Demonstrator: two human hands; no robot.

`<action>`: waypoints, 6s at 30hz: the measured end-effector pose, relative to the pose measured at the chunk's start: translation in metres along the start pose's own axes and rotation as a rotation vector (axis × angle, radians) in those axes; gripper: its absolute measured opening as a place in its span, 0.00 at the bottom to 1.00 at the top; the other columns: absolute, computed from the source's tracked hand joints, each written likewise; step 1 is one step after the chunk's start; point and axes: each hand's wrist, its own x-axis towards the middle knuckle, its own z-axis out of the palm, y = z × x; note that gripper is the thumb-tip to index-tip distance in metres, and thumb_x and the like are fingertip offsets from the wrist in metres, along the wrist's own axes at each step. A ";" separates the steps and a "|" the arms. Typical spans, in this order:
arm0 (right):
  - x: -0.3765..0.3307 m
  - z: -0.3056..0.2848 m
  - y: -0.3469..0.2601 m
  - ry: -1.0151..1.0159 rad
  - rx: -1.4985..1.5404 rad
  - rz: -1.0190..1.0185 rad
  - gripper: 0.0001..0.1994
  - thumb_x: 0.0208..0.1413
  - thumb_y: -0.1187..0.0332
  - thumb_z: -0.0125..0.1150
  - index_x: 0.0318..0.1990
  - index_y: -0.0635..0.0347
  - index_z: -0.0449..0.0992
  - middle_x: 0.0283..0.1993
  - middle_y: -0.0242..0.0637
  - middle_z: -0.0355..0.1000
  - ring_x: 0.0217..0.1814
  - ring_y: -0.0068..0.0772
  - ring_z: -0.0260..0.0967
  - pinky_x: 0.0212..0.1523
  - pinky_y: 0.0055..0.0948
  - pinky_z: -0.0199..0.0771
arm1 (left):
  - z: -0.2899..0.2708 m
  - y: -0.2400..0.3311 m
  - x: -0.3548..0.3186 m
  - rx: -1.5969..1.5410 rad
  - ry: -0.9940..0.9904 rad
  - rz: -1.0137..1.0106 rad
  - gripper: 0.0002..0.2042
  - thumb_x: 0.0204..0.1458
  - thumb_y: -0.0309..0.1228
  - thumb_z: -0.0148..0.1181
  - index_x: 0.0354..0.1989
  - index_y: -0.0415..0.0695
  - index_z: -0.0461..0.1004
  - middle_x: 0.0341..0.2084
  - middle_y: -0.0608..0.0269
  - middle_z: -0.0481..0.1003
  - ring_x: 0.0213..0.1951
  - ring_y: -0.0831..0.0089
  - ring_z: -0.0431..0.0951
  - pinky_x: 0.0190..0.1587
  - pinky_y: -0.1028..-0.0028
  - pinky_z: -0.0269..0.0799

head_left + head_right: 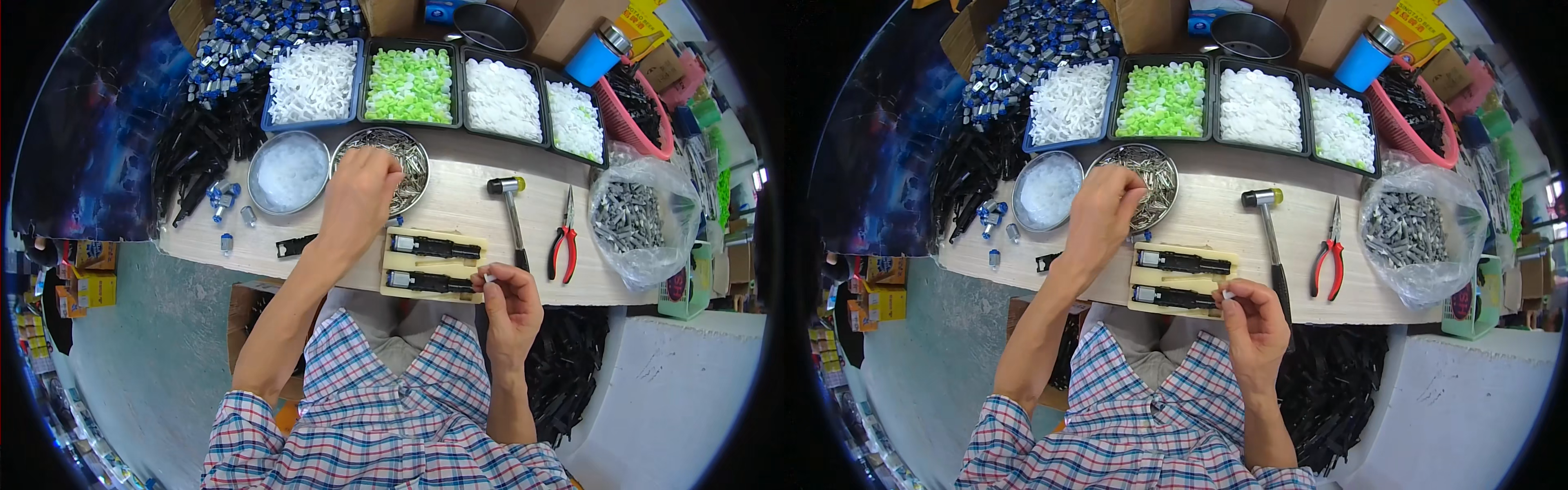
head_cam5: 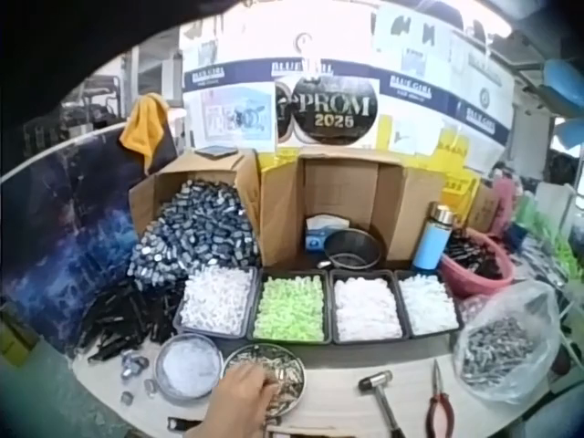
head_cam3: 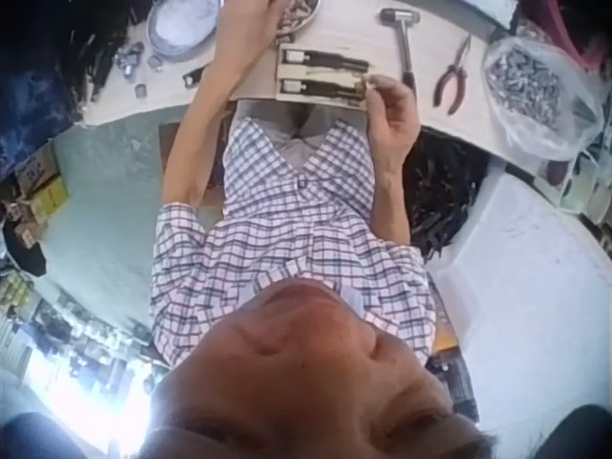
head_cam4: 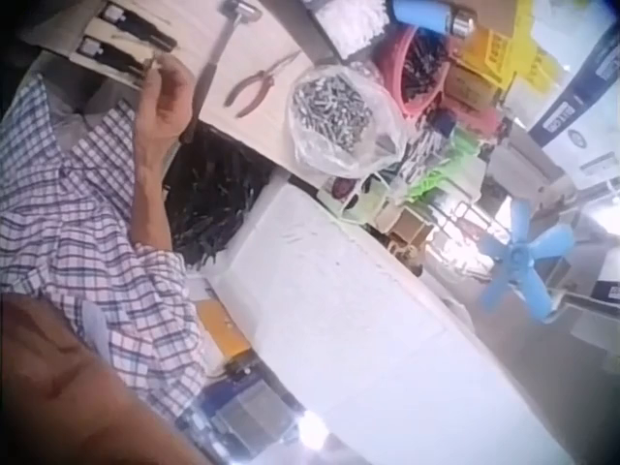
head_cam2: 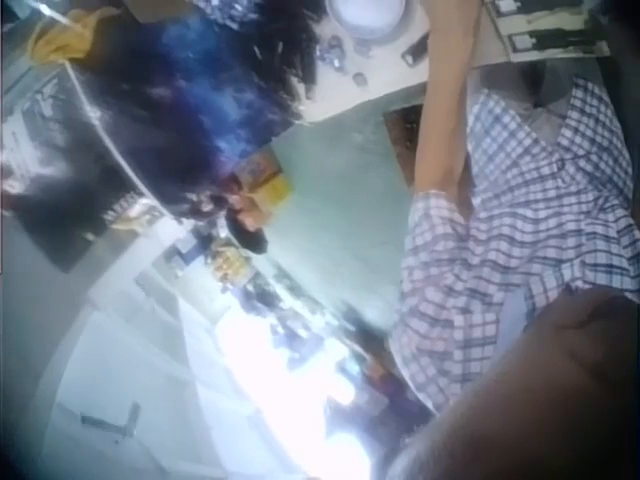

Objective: Manually assembling small parts using a jig, hammer, and pliers at a workstation.

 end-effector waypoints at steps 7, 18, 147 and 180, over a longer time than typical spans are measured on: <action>0.000 0.026 -0.002 0.007 0.210 0.078 0.09 0.64 0.78 0.58 0.50 0.67 0.72 0.50 0.42 0.77 0.51 0.30 0.76 0.57 0.30 0.75 | -0.026 0.067 -0.060 -0.946 -0.138 -0.612 0.03 0.62 0.20 0.57 0.41 0.38 0.69 0.35 0.66 0.73 0.35 0.83 0.71 0.39 0.82 0.69; -0.015 0.044 0.010 -0.003 0.444 0.163 0.11 0.64 0.77 0.60 0.52 0.66 0.71 0.53 0.45 0.76 0.55 0.32 0.75 0.59 0.33 0.76 | -0.022 0.095 -0.091 -1.206 -0.120 -0.780 0.05 0.59 0.18 0.59 0.39 0.38 0.70 0.38 0.63 0.75 0.37 0.83 0.74 0.42 0.82 0.73; 0.272 0.080 0.007 -0.249 -1.550 -0.901 0.06 0.46 0.76 0.63 0.33 0.62 0.79 0.42 0.39 0.74 0.45 0.44 0.72 0.44 0.39 0.75 | -0.016 0.033 -0.032 -0.442 0.118 -0.235 0.08 0.61 0.18 0.51 0.47 0.35 0.72 0.31 0.53 0.71 0.31 0.59 0.74 0.35 0.67 0.70; -0.007 0.052 0.014 -0.130 -0.038 -0.076 0.05 0.68 0.76 0.55 0.47 0.66 0.73 0.46 0.34 0.75 0.47 0.23 0.73 0.51 0.23 0.74 | -0.036 0.088 -0.080 -1.168 -0.074 -0.733 0.12 0.57 0.16 0.61 0.46 0.39 0.68 0.36 0.66 0.73 0.40 0.83 0.75 0.47 0.81 0.73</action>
